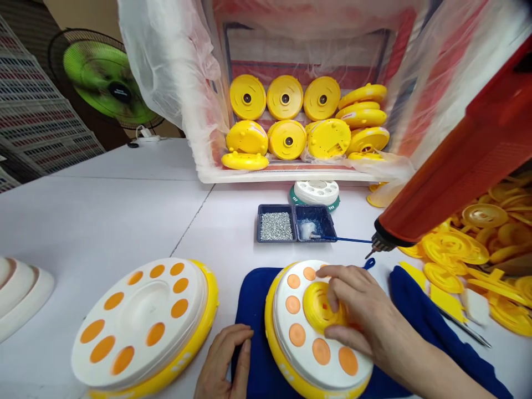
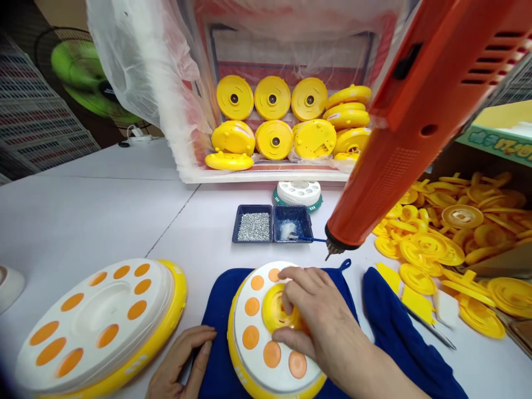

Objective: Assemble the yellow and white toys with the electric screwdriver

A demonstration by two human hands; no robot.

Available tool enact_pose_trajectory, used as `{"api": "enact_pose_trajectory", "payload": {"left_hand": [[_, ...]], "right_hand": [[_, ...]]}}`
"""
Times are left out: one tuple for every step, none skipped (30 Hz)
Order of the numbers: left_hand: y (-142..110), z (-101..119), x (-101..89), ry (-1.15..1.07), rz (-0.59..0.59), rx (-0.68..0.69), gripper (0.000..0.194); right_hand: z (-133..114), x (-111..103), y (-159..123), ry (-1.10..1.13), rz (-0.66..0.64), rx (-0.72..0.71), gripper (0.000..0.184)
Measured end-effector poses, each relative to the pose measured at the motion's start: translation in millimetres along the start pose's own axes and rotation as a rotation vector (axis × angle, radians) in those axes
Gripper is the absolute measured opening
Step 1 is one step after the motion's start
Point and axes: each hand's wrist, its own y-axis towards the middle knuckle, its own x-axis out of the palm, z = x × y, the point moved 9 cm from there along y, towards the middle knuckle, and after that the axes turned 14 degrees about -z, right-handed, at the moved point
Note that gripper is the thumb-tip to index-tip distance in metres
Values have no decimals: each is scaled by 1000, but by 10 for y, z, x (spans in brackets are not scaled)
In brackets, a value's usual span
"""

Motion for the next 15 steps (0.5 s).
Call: {"api": "enact_pose_trajectory", "payload": {"left_hand": [[1,7,-7,3,11,3,14],[2,16,-17,6,24,6,13],[4,23,-26,8,36,8,13],[7,30,-33,10,44,9,13],[12,37,-38,10,47,12,13],[17,42,-39,10,46,13,13],[20,46,-45,11,49,13,13],[21,49,-50,11,51,11,12],[22,53,-53,13,53,10,12],[20,57,-57,13,55,10,12],[17,61,-59,14,57,12,12],[13,63,-59,15,58,13,12],[9,63,-55,16,56,14,12],[5,60,-49,17,53,15,13],[1,56,-42,17,48,16,13]], "right_hand": [[21,-24,-23,12,6,-2,27],[41,-45,-46,30,6,-13,26],[54,-52,-63,50,-8,-35,24],[60,-42,-75,72,-39,-62,23],[62,-21,-82,93,-75,-90,22],[58,6,-86,112,-110,-116,22],[57,30,-85,125,-134,-130,23],[61,47,-80,128,-142,-129,24],[66,60,-72,120,-142,-115,25],[68,64,-63,99,-129,-98,27],[62,59,-55,67,-110,-82,27],[49,56,-46,28,-99,-68,28],[35,55,-38,-11,-97,-53,28],[23,53,-32,-43,-101,-39,28],[11,43,-30,-61,-104,-30,28]]}}
